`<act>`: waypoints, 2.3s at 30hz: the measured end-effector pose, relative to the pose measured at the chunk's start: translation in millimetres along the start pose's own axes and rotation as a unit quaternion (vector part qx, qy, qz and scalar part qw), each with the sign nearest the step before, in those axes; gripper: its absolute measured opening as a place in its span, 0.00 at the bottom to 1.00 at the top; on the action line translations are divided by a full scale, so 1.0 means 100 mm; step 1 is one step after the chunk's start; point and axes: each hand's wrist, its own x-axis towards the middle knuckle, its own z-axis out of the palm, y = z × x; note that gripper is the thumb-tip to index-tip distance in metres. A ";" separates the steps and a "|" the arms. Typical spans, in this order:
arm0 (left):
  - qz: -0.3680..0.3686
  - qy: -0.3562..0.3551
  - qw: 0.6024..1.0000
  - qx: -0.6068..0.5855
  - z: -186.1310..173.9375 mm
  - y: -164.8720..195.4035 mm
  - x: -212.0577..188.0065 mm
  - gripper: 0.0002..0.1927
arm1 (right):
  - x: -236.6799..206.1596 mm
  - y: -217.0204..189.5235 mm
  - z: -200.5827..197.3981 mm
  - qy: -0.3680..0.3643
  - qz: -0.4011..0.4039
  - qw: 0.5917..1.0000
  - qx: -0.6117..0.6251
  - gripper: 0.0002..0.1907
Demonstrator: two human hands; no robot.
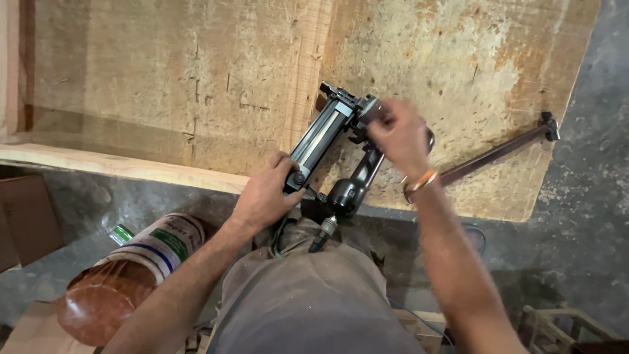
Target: The person assembles wooden frames on a workbench. They position wooden slats and boards against a frame base, hold them aligned, and drive nails using a pneumatic nail gun, repeating the process for multiple frame sections and repositioning pieces as needed.
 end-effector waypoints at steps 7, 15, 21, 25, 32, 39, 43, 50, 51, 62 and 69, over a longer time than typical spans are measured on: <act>-0.014 -0.014 1.000 -0.008 0.02 -0.01 -0.01 0.21 | -0.51 -0.34 0.55 0.001 -0.038 0.996 -0.083 0.19; -0.017 0.000 1.000 -0.017 0.06 -0.03 -0.05 0.21 | -0.41 -0.18 0.62 -0.038 -0.035 0.987 -0.152 0.17; 0.016 0.029 0.999 0.004 0.10 -0.08 -0.05 0.20 | -0.42 -0.25 0.74 -0.052 -0.052 0.997 -0.007 0.20; -0.012 0.011 1.000 0.011 0.11 -0.08 -0.06 0.19 | -0.41 -0.16 0.79 -0.005 0.008 0.990 0.140 0.16; 0.017 0.026 0.999 -0.011 0.05 -0.03 -0.06 0.21 | -0.88 0.26 0.65 0.202 0.203 0.928 0.237 0.15; -0.015 -0.009 0.999 0.033 0.09 0.04 0.04 0.25 | -0.52 0.58 0.66 -0.109 0.305 0.502 0.802 0.19; 0.139 0.056 0.984 0.095 0.10 0.08 0.44 0.26 | -0.71 0.62 0.71 -0.091 0.251 0.528 0.806 0.09; 0.257 0.009 0.966 0.024 0.06 0.26 1.09 0.24 | -1.36 0.35 0.46 0.059 0.158 0.624 0.763 0.13; 0.264 -0.005 0.964 0.010 -0.03 0.18 1.13 0.23 | -1.48 0.25 0.40 0.075 0.129 0.645 0.749 0.14; 0.186 -0.236 0.944 0.135 -0.53 -1.72 0.07 0.16 | -3.30 -1.08 1.55 0.408 -0.002 0.688 0.601 0.27; 0.216 -0.303 0.903 0.217 -0.54 -2.03 -0.06 0.22 | -4.01 -1.42 3.26 0.502 -0.027 0.477 0.721 0.20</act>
